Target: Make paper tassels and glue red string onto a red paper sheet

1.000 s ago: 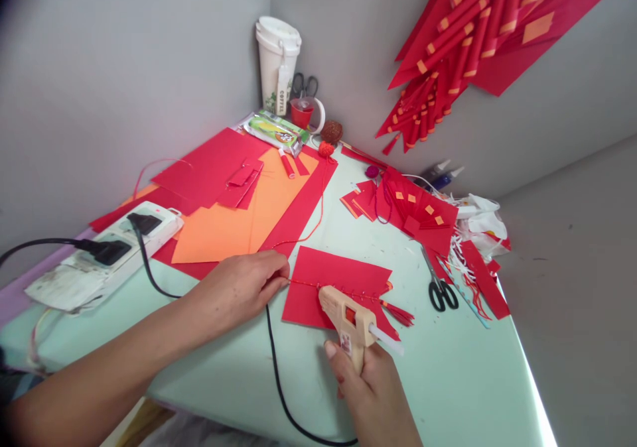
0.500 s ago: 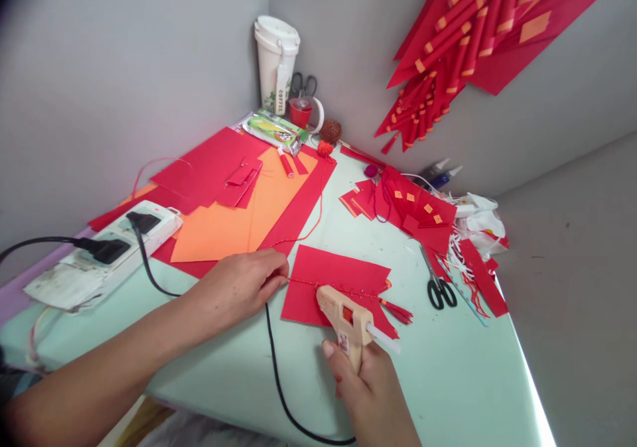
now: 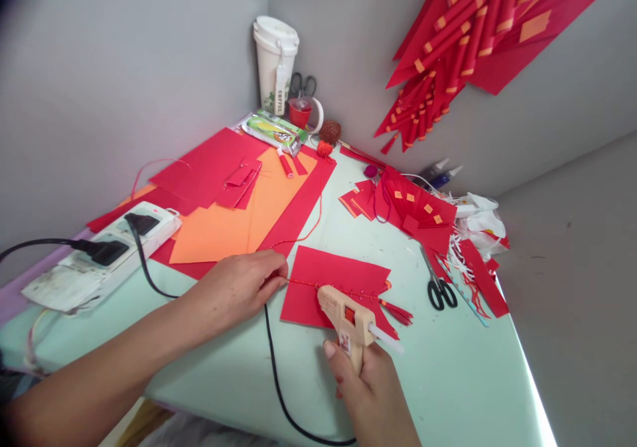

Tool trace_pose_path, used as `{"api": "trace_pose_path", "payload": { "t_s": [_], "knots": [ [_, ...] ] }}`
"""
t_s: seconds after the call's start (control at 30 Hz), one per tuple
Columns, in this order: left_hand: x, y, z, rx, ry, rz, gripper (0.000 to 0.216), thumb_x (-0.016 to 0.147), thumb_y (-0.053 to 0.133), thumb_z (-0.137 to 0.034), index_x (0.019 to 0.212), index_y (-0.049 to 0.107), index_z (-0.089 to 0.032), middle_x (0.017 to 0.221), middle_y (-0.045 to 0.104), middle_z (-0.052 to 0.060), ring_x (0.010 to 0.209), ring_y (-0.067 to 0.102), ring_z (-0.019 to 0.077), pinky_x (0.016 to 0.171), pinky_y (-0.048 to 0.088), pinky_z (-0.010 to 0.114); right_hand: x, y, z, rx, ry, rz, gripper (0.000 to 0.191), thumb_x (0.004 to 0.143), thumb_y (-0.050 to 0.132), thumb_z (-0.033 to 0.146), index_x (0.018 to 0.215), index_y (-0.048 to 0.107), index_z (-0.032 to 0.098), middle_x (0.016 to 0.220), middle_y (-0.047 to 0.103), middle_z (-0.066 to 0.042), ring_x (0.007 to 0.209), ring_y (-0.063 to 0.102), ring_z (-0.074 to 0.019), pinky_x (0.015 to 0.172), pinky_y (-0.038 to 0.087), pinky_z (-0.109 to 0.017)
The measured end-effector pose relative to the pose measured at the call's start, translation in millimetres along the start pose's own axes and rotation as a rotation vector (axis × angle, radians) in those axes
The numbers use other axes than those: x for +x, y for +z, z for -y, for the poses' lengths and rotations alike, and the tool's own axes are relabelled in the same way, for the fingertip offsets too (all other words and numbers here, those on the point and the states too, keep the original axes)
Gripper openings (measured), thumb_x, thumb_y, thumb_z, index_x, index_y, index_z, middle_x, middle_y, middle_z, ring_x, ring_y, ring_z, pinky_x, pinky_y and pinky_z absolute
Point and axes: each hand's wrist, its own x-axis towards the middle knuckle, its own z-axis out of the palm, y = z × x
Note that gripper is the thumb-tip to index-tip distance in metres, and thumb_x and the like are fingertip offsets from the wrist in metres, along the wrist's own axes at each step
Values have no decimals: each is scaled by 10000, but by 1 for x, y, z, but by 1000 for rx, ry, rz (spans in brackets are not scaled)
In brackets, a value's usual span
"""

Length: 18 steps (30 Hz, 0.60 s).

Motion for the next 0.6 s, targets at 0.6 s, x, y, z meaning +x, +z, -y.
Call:
{"api": "trace_pose_path", "payload": {
  "t_s": [0.6],
  "knots": [
    [1, -3, -2, -1, -6, 8, 170, 914, 427, -221, 813, 563, -208, 821, 645, 8, 728, 624, 188, 598, 405, 275, -1, 0, 1, -36, 4, 14, 398, 810, 581, 518, 949, 611, 146, 577, 453, 40, 529, 428, -148, 501, 348, -268]
  ]
}}
